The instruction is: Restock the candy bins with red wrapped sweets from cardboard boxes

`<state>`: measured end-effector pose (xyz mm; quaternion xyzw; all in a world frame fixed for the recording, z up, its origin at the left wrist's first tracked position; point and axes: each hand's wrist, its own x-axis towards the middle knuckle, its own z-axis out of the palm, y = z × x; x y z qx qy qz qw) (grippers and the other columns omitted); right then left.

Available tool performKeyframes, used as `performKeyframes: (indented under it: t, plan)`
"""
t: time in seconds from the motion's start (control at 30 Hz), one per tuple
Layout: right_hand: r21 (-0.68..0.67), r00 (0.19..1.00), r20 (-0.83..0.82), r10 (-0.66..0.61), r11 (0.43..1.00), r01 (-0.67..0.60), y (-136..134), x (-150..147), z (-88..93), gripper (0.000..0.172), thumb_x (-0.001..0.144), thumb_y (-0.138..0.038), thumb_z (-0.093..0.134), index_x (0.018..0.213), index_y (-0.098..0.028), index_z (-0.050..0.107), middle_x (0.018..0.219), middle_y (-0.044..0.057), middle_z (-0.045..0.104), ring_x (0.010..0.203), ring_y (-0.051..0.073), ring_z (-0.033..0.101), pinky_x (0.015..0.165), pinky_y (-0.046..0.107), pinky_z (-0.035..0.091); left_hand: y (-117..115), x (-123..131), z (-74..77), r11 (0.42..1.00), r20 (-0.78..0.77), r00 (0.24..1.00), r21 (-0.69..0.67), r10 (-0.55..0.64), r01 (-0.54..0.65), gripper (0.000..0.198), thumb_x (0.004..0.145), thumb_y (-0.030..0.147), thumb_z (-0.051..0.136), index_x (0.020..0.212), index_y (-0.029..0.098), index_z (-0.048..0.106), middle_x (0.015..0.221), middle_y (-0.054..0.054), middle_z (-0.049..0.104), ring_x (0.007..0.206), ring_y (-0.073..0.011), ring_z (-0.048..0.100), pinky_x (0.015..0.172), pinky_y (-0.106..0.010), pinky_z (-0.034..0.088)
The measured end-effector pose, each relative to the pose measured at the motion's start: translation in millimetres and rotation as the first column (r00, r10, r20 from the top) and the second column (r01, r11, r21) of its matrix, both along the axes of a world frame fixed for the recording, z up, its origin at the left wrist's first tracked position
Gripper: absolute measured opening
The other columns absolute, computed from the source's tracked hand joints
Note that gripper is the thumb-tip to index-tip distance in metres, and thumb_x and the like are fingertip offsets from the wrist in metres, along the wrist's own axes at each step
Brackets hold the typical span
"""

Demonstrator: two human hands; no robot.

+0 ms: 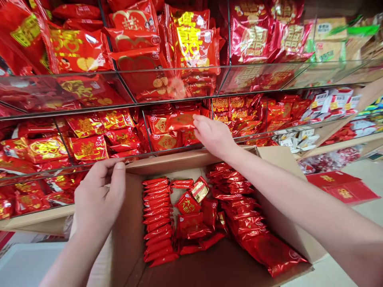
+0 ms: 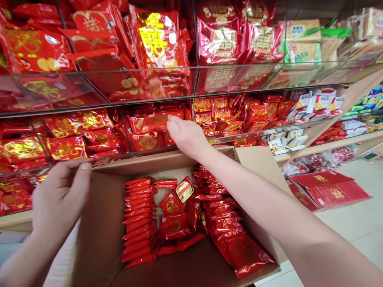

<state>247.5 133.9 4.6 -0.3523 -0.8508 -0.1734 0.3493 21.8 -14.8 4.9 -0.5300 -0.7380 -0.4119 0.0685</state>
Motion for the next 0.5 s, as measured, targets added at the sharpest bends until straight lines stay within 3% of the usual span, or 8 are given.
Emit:
performKeyframes:
  t: [0.1, 0.2, 0.37, 0.5]
  plan:
    - [-0.077, 0.991, -0.077, -0.109, 0.992, 0.103, 34.4, -13.9, 4.4, 0.026, 0.088, -0.013, 0.033, 0.101, -0.007, 0.055, 0.119, 0.018, 0.056, 0.101, 0.025, 0.057, 0.079, 0.038, 0.047, 5.3, -14.7, -11.1, 0.998, -0.122, 0.991, -0.022, -0.054, 0.051, 0.025, 0.080, 0.036, 0.051, 0.095, 0.019, 0.062, 0.073, 0.001, 0.055, 0.070, -0.0136, 0.053, 0.070, -0.026, 0.040]
    - [-0.102, 0.979, -0.108, -0.174, 0.981, 0.164, 52.4, -32.2, 9.5, 0.023, 0.087, -0.008, 0.034, 0.098, -0.005, 0.054, 0.100, 0.017, 0.061, 0.095, 0.025, 0.058, 0.079, 0.038, 0.046, 9.9, -17.9, -20.2, 0.990, -0.196, 0.977, 0.091, -0.086, 0.106, 0.020, 0.079, 0.031, 0.053, 0.090, 0.018, 0.063, 0.066, 0.002, 0.052, 0.064, -0.0118, 0.051, 0.066, -0.024, 0.039]
    - [-0.080, 0.986, -0.044, -0.162, 0.984, 0.158, 66.9, -59.2, 12.3, 0.021, 0.086, -0.006, 0.035, 0.095, -0.005, 0.055, 0.090, 0.014, 0.061, 0.085, 0.024, 0.059, 0.074, 0.036, 0.046, 11.0, -21.4, -25.6, 0.965, -0.348, 0.926, 0.154, -0.148, 0.213, 0.016, 0.079, 0.026, 0.053, 0.086, 0.015, 0.063, 0.061, 0.002, 0.047, 0.060, -0.0124, 0.046, 0.063, -0.026, 0.038]
    - [-0.057, 0.984, 0.011, -0.176, 0.983, 0.176, 79.3, -69.9, 10.4, 0.021, 0.085, -0.007, 0.036, 0.092, -0.006, 0.056, 0.083, 0.013, 0.061, 0.078, 0.023, 0.060, 0.070, 0.035, 0.046, 9.7, -21.8, -24.5, 0.950, -0.360, 0.915, 0.178, -0.181, 0.257, 0.012, 0.079, 0.022, 0.054, 0.084, 0.014, 0.062, 0.059, 0.002, 0.046, 0.058, -0.0114, 0.045, 0.062, -0.026, 0.037]
